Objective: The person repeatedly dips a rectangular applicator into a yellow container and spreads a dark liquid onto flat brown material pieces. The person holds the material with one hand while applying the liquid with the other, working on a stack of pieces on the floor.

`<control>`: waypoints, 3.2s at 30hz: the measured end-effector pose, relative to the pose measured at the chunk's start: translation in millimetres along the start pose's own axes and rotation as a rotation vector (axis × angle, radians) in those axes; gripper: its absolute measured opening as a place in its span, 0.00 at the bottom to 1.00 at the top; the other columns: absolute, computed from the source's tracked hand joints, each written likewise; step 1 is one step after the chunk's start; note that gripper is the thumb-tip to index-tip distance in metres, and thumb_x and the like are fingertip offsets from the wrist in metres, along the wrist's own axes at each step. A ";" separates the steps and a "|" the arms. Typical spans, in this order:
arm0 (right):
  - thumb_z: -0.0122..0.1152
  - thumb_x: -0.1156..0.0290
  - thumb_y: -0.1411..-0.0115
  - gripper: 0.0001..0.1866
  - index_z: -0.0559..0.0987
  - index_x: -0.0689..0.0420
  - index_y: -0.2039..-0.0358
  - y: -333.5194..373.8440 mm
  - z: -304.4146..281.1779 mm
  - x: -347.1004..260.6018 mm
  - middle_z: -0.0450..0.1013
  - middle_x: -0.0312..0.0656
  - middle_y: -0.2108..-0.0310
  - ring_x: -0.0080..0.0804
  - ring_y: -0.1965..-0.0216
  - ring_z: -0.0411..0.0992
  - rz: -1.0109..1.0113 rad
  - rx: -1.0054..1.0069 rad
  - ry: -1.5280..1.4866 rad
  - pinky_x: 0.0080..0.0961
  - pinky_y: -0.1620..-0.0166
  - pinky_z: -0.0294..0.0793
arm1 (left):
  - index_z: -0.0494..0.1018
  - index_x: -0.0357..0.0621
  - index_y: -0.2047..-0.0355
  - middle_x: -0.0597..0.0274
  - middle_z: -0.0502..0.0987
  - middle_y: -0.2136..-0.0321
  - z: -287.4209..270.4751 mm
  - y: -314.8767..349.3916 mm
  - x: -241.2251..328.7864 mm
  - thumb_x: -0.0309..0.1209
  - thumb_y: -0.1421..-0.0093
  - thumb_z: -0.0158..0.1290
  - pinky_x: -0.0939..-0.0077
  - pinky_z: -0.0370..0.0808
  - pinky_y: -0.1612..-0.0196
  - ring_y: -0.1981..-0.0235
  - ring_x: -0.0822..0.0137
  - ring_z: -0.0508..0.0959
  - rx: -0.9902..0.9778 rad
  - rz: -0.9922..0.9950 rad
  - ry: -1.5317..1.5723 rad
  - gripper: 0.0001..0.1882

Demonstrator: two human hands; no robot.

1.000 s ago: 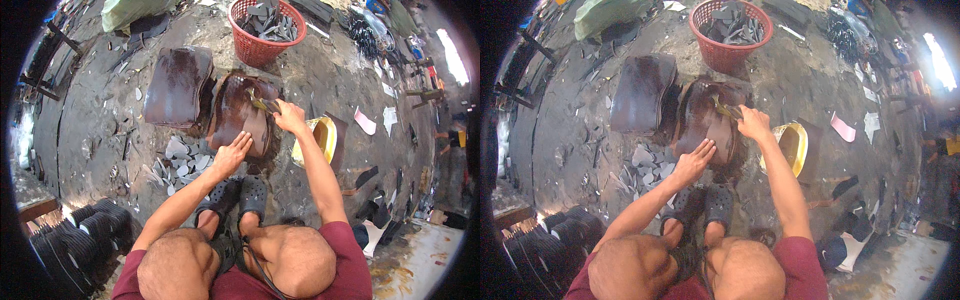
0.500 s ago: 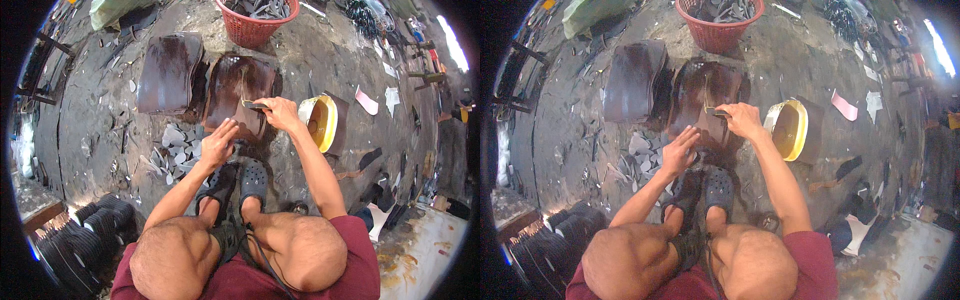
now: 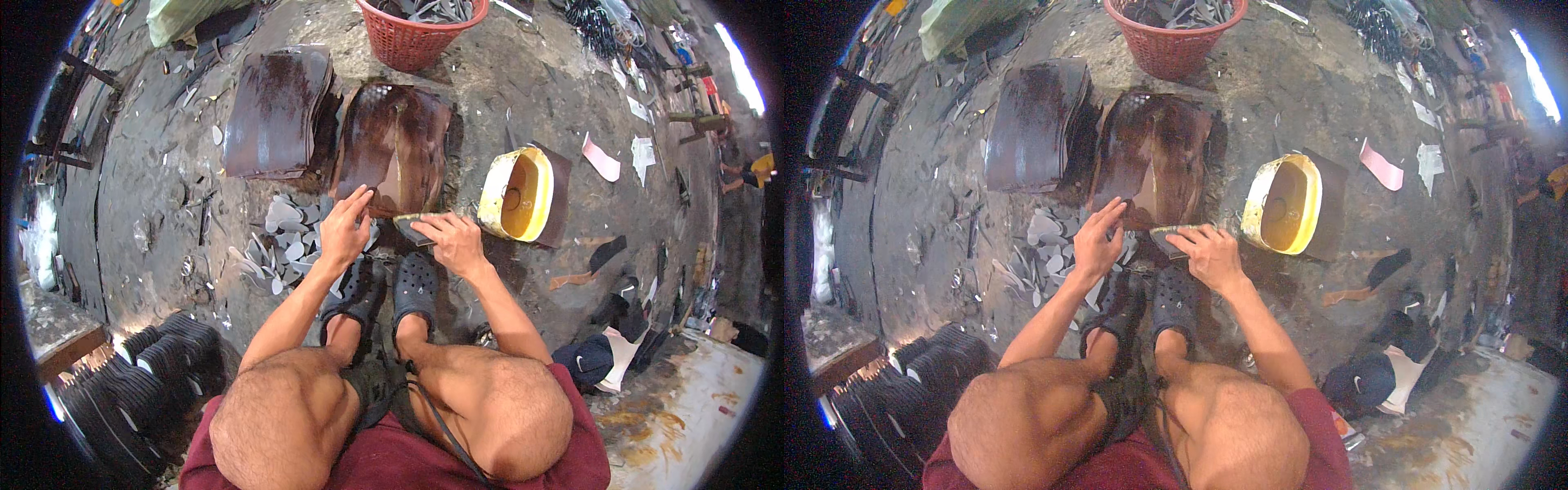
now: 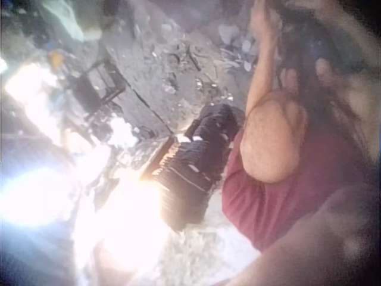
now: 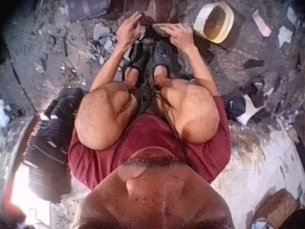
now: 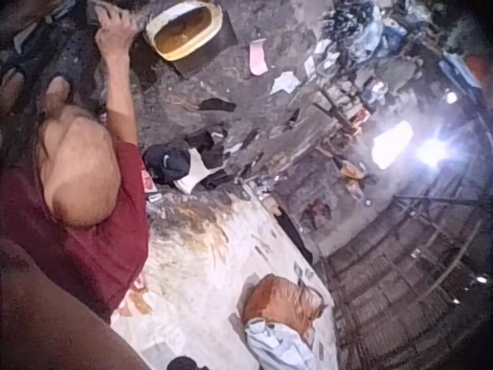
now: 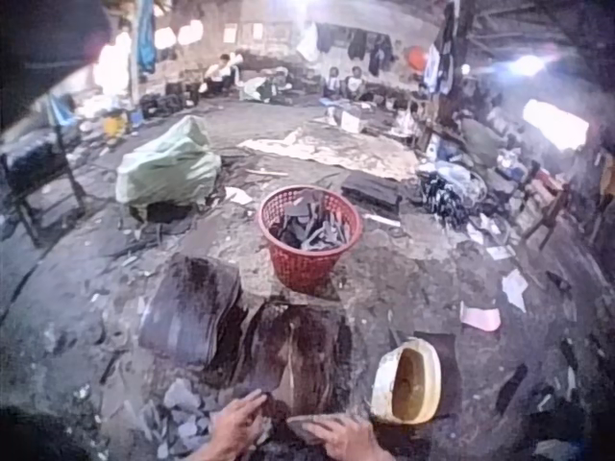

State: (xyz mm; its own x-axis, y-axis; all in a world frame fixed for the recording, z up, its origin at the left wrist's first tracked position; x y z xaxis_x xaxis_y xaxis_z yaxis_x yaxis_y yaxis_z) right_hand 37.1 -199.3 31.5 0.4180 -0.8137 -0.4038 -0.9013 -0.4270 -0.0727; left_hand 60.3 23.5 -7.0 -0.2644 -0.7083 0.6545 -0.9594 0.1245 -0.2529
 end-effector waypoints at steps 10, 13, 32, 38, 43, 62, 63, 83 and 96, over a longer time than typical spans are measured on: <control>0.59 0.70 0.43 0.21 0.79 0.44 0.48 -178.1 -15.2 37.1 0.81 0.42 0.58 0.43 0.56 0.78 0.058 0.038 0.304 0.45 0.54 0.77 | 0.59 0.50 0.32 0.55 0.61 0.31 34.8 3.8 29.3 0.23 0.45 0.52 0.55 0.81 0.65 0.63 0.45 0.83 -0.464 0.088 -0.108 0.38; 0.60 0.68 0.48 0.27 0.78 0.40 0.44 -190.3 21.9 -27.2 0.82 0.44 0.57 0.45 0.53 0.79 -0.159 -0.534 0.202 0.48 0.53 0.78 | 0.51 0.46 0.29 0.49 0.54 0.28 35.5 13.5 16.5 0.24 0.47 0.54 0.51 0.80 0.72 0.69 0.42 0.83 -0.523 0.050 -0.176 0.44; 0.56 0.71 0.42 0.23 0.81 0.35 0.47 -109.6 11.1 -23.8 0.81 0.36 0.58 0.41 0.58 0.78 -0.092 -0.109 0.186 0.43 0.62 0.81 | 0.78 0.45 0.46 0.53 0.80 0.53 -13.6 29.9 -63.8 0.22 0.40 0.54 0.68 0.76 0.49 0.54 0.58 0.80 0.155 -0.566 0.305 0.20; 0.60 0.71 0.44 0.25 0.79 0.38 0.45 -61.9 20.7 -43.0 0.75 0.36 0.46 0.39 0.50 0.74 -0.190 -0.028 0.247 0.38 0.53 0.80 | 0.74 0.42 0.41 0.53 0.79 0.55 0.2 35.5 -63.1 0.24 0.42 0.54 0.68 0.76 0.52 0.59 0.60 0.80 0.020 -0.541 0.309 0.26; 0.59 0.70 0.44 0.24 0.79 0.40 0.45 -37.9 25.6 -47.4 0.75 0.40 0.45 0.43 0.49 0.73 -0.261 0.011 0.272 0.41 0.52 0.80 | 0.74 0.43 0.40 0.53 0.80 0.54 1.6 40.4 -65.7 0.24 0.42 0.54 0.69 0.76 0.50 0.58 0.62 0.81 0.026 -0.632 0.392 0.26; 0.63 0.67 0.34 0.14 0.74 0.65 0.56 -44.1 -107.8 -3.2 0.73 0.39 0.60 0.30 0.56 0.70 0.366 0.612 -0.822 0.28 0.49 0.68 | 0.76 0.40 0.52 0.61 0.79 0.59 11.2 -4.5 -54.4 0.26 0.37 0.60 0.74 0.78 0.57 0.58 0.68 0.79 0.097 -0.892 1.116 0.13; 0.64 0.67 0.35 0.14 0.74 0.64 0.58 -45.5 -113.9 2.9 0.72 0.39 0.62 0.29 0.59 0.68 0.361 0.662 -0.783 0.27 0.52 0.68 | 0.70 0.39 0.44 0.60 0.78 0.58 20.8 -13.8 -47.8 0.27 0.39 0.64 0.73 0.78 0.55 0.57 0.67 0.79 0.166 -0.930 1.272 0.24; 0.61 0.80 0.37 0.18 0.75 0.64 0.46 -15.8 -105.7 48.0 0.75 0.38 0.53 0.27 0.54 0.73 0.464 0.923 -1.045 0.26 0.47 0.71 | 0.71 0.41 0.47 0.65 0.80 0.61 -71.8 -131.6 -14.6 0.23 0.38 0.58 0.74 0.82 0.61 0.66 0.72 0.82 -0.108 -0.661 1.605 0.18; 0.62 0.76 0.37 0.18 0.73 0.65 0.47 -21.8 -105.9 47.2 0.74 0.41 0.51 0.30 0.52 0.72 0.408 0.846 -1.021 0.27 0.46 0.69 | 0.59 0.37 0.34 0.58 0.79 0.55 -148.0 -114.1 -150.6 0.27 0.39 0.61 0.63 0.78 0.56 0.60 0.66 0.80 0.311 -0.886 1.007 0.35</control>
State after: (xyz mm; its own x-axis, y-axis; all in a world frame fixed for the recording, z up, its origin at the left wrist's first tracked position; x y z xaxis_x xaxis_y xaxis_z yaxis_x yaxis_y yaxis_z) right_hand 88.4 -270.2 110.6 0.1753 -0.0194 -0.9843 -0.8857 0.4335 -0.1663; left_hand 195.2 218.8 28.8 0.3344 0.3523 0.8741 -0.8172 -0.3536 0.4552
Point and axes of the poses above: each hand's wrist, its own y-axis away from the middle knuckle, its own z-axis out of the palm, x = y × z, the point moved 6 cm from there along -y, towards the middle knuckle
